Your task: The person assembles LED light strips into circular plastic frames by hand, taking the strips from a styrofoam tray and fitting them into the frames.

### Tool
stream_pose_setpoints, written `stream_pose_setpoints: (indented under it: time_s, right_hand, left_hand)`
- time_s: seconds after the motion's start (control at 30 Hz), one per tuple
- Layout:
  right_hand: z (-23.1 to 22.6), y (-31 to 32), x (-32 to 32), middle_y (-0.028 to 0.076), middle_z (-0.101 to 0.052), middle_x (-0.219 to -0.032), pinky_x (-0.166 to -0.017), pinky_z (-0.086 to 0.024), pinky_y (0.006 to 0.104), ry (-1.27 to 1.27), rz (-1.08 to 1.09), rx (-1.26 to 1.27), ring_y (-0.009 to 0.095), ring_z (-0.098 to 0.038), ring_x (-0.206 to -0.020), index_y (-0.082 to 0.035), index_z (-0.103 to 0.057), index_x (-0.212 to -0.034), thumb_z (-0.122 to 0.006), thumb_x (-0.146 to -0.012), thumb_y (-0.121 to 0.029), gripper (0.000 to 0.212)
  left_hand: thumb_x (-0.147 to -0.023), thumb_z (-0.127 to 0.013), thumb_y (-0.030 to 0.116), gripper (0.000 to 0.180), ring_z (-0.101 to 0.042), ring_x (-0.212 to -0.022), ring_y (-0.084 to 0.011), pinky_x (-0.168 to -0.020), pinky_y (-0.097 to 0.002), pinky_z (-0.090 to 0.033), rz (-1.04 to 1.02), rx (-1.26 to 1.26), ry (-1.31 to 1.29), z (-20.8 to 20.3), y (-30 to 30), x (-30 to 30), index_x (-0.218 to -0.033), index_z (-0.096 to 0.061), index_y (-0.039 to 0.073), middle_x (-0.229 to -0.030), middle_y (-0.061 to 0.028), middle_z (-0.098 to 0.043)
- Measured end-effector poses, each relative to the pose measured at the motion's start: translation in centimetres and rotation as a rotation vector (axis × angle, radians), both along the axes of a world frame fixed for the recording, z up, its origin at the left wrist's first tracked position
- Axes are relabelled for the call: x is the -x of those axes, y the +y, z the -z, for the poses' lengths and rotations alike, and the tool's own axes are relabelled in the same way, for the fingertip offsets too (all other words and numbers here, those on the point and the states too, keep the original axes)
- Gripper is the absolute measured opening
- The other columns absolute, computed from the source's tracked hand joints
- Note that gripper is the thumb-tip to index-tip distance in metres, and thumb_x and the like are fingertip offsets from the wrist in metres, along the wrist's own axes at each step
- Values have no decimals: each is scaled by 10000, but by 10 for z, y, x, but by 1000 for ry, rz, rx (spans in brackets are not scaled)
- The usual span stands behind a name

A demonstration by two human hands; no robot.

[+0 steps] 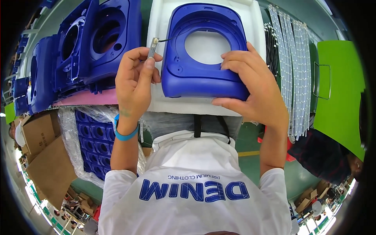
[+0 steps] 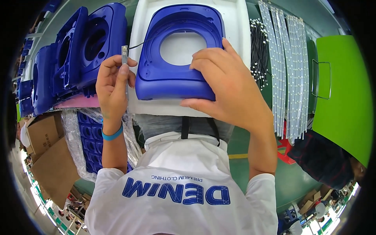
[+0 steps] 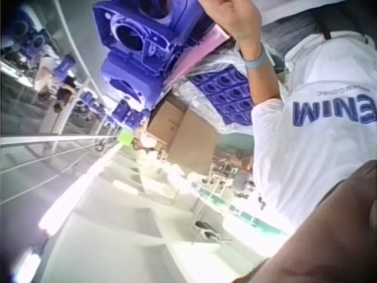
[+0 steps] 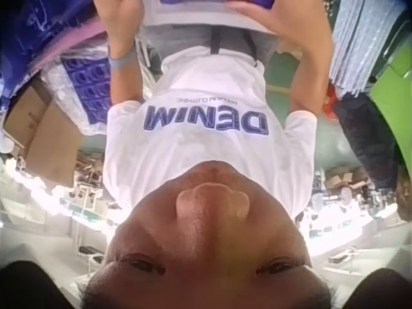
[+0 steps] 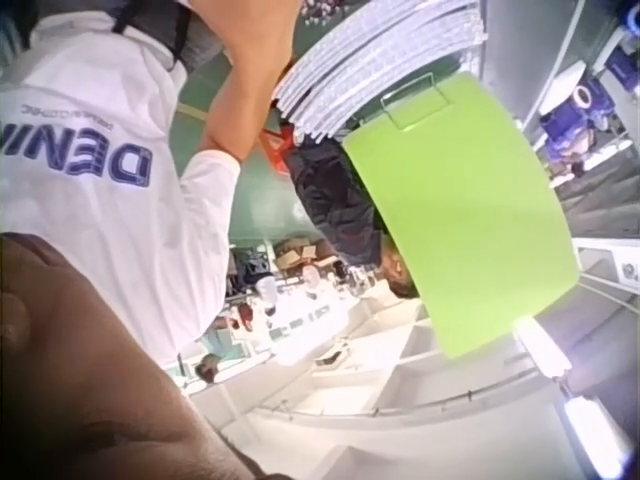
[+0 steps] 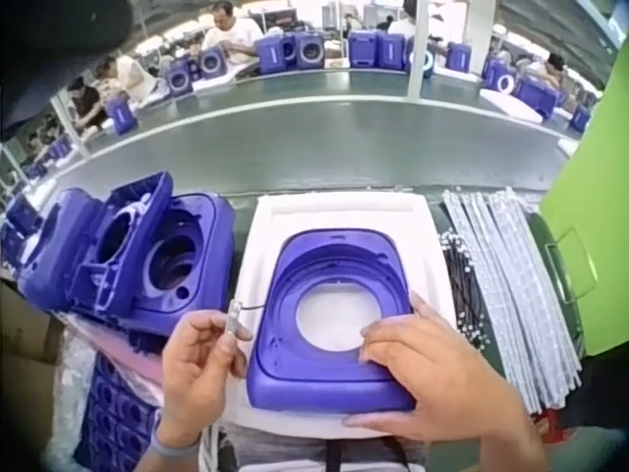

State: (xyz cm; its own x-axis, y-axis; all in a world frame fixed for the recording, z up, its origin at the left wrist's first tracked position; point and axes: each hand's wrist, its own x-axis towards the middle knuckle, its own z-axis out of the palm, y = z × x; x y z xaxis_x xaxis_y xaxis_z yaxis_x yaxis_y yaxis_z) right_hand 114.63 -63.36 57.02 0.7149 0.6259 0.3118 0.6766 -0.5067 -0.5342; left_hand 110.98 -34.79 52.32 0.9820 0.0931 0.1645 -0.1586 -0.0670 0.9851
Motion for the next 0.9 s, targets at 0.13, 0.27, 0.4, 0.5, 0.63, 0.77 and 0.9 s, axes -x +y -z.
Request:
stream_pose_setpoints:
  time_s: [0.13, 0.27, 0.4, 0.5, 0.63, 0.77, 0.9]
  right_hand:
    - [6, 9, 5, 104, -688, -1171, -1230, -294, 640, -129, -13, 87, 322, -655, -1178, -55, -656, -1089, -951, -625, -285, 595]
    - [12, 12, 9, 64, -692, -1141, -1230, -275, 671, -261, 26, 61, 302, -663, -1168, -74, -658, -1065, -956, -597, -274, 590]
    - [8, 11, 8, 70, -675, -1122, -1225, -277, 687, -286, 31, 31, 277, -654, -1147, -57, -653, -1056, -931, -598, -283, 581]
    - [10, 10, 6, 71, -704, -1112, -1229, -273, 666, -257, 45, -11, 305, -674, -1153, -77, -662, -1069, -968, -589, -275, 602]
    - [11, 10, 4, 79, -703, -1118, -1227, -276, 662, -250, 37, -18, 310, -674, -1150, -73, -662, -1071, -971, -592, -272, 603]
    - [4, 11, 2, 78, -681, -1115, -1220, -286, 680, -261, 39, -25, 289, -663, -1135, -64, -661, -1065, -939, -607, -285, 579]
    - [-11, -1, 0, 85, -680, -1112, -1213, -286, 693, -317, 76, -36, 298, -662, -1134, -63, -665, -1058, -928, -589, -266, 576]
  left_hand:
    - [-1074, -572, 60, 196, -604, -748, -93, -684, -242, -501, -31, 25, -2, 3, -1, -2, -1254, -556, -15, -1098, -116, -712]
    - [-1071, -583, 65, 200, -614, -756, -104, -692, -243, -505, -47, 77, -70, 7, -2, -1, -1249, -558, -24, -1089, -121, -713]
    - [-1068, -592, 66, 205, -616, -760, -110, -700, -246, -508, -64, 98, -79, 6, -2, 0, -1245, -562, -32, -1072, -123, -715]
    - [-1067, -591, 62, 201, -616, -761, -112, -704, -248, -510, -71, 98, -70, 6, -3, 0, -1241, -565, -34, -1065, -124, -715]
    - [-1066, -592, 61, 197, -616, -759, -114, -705, -248, -509, -73, 118, -79, 6, -4, -1, -1237, -569, -34, -1065, -123, -715]
    - [-1057, -604, 53, 190, -600, -748, -98, -667, -235, -484, -106, 141, -112, 2, -2, 0, -1227, -579, -29, -1049, -112, -708]
    - [-1043, -634, 49, 153, -523, -721, -39, -605, -179, -397, -210, 233, -201, -20, 6, -11, -1182, -617, -12, -1023, -63, -686]
